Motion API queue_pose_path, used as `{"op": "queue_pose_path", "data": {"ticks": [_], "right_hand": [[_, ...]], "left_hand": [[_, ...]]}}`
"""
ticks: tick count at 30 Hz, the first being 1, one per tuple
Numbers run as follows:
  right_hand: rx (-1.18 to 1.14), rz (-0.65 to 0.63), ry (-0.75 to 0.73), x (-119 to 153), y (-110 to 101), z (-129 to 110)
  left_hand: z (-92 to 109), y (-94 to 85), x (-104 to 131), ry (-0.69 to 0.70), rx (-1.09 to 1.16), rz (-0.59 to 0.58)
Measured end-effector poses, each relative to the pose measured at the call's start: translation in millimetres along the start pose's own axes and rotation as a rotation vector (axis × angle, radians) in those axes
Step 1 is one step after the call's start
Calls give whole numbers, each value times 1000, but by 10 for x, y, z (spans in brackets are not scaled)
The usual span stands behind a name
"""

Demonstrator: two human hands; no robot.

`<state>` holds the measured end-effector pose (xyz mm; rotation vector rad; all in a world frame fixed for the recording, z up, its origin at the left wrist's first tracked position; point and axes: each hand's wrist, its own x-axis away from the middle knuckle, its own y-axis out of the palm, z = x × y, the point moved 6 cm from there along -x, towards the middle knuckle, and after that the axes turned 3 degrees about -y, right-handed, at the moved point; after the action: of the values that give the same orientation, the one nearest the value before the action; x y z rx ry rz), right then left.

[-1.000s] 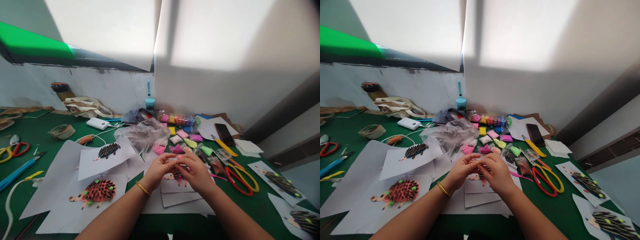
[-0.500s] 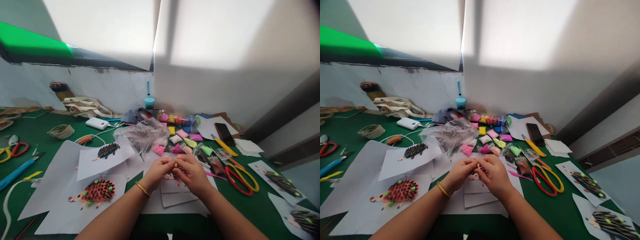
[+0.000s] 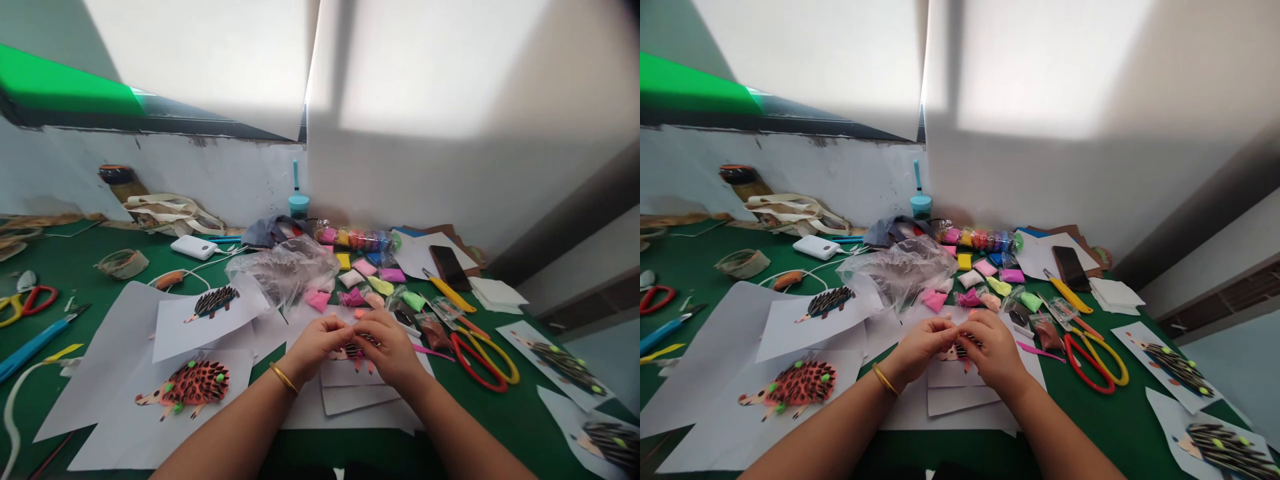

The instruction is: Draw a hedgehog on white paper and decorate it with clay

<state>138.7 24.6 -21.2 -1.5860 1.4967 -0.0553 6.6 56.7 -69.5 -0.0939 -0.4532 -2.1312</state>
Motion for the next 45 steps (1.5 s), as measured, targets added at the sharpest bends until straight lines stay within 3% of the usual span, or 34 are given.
{"op": "queue_pose_path", "data": {"ticks": [11, 17, 22, 27, 32, 39, 45], "right_hand": [[24, 7, -10, 20, 32, 29], [60, 23, -27, 5, 31, -28], [-53, 76, 111, 11, -19, 48], [-180, 158, 273, 63, -113, 339], [-295, 194, 444, 94, -82, 576], [-408, 160, 492, 78, 23, 598], [-362, 127, 448, 77, 24, 562]], "left_hand": [[58, 12, -15, 104, -165, -7], [135, -41, -8, 307, -472, 159], [241, -6, 77, 427, -640, 274], [284, -144, 66, 444, -644, 387], [276, -242, 17, 452, -880, 445], [194, -244, 10, 324, -1285, 415], [241, -162, 65, 390, -1378, 460]]}}
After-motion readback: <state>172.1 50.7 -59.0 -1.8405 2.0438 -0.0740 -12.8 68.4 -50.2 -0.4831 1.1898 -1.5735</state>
